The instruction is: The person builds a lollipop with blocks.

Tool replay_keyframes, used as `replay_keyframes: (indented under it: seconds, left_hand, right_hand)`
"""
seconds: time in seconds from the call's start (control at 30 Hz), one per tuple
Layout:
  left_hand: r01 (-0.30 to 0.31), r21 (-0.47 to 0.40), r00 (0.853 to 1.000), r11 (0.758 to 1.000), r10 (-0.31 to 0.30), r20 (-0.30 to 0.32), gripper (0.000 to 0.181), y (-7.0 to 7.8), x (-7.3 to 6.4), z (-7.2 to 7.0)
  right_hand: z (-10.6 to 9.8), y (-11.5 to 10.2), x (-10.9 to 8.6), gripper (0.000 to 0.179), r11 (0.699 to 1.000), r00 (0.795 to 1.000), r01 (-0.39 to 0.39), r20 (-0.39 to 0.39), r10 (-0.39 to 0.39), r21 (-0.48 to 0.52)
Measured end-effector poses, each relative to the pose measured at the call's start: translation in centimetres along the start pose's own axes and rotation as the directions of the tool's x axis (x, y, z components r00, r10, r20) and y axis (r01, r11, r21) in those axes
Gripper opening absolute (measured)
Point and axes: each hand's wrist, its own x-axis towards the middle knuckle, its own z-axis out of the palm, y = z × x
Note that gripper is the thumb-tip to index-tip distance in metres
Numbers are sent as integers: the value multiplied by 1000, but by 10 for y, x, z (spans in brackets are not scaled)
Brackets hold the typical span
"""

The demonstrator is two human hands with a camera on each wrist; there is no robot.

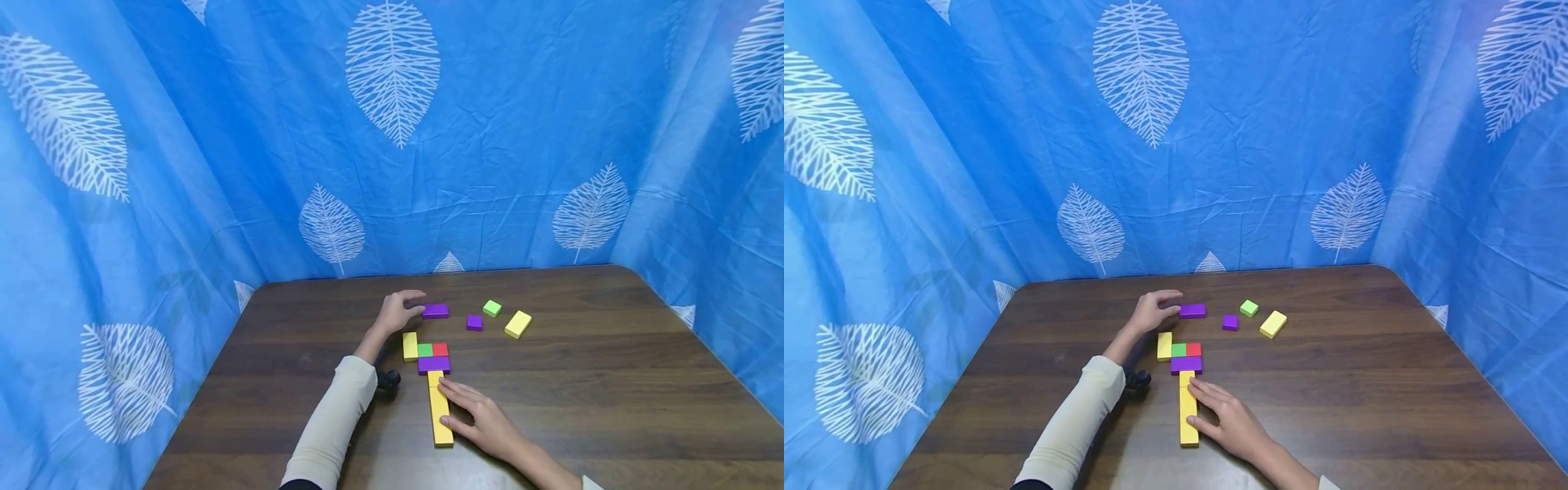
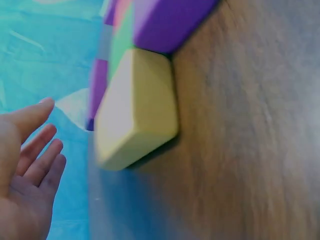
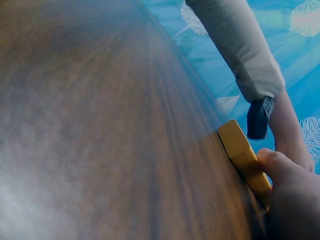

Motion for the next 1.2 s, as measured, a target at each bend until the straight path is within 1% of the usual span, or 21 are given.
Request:
replay_keyframes:
  seconds: [0.07,0.13,0.23,0.3,0.4,0.5,0.6,0.7,0.8,0.9,1.0,1.07,1.2]
  left_hand:
    - [-25,-5,999,1000,25,-34,32,5,-4,-6]
    - [-53,8,997,999,53,-61,31,10,-11,-11]
    - [-94,40,990,995,98,-101,31,18,-24,-18]
    - [-104,55,985,993,111,-133,31,21,-34,-21]
    - [-115,64,975,991,125,-183,32,22,-49,-22]
    - [-112,73,972,991,125,-199,34,17,-61,-18]
    - [-85,77,982,993,96,-160,38,10,-71,-12]
    - [-52,80,994,995,60,-94,42,4,-78,-7]
    - [-31,78,999,996,33,-30,47,1,-82,-4]
    - [-7,73,999,997,5,31,50,0,-84,-2]
    - [20,73,996,997,-25,82,52,0,-85,-1]
    - [37,70,994,997,-44,100,51,-1,-86,-1]
    - [52,75,992,996,-59,107,49,-2,-88,0]
  right_hand:
    - [0,0,0,50,1000,1000,3,-7,-3,-3]
    - [-1,1,0,50,1000,1000,9,-17,-9,-12]
    - [-1,1,0,50,1000,999,17,-28,-18,-21]
    - [-2,2,0,49,1000,999,16,-28,-17,-20]
    - [-2,2,1,49,1000,1000,2,-20,-2,-9]
    - [-3,1,1,49,1000,1000,-9,-14,9,-4]
    - [-3,1,1,49,1000,1000,-3,-12,3,-10]
    - [-4,1,2,49,1000,1000,9,-9,-9,-14]
    - [-4,0,2,49,1000,1000,5,-1,-5,-8]
    - [-4,0,2,50,1000,1000,-7,7,7,-1]
    - [-4,-1,3,50,1000,1000,-17,16,16,7]
    - [-5,-2,4,49,1000,1000,-20,20,20,13]
    - [-5,-4,4,49,1000,1000,-20,20,19,16]
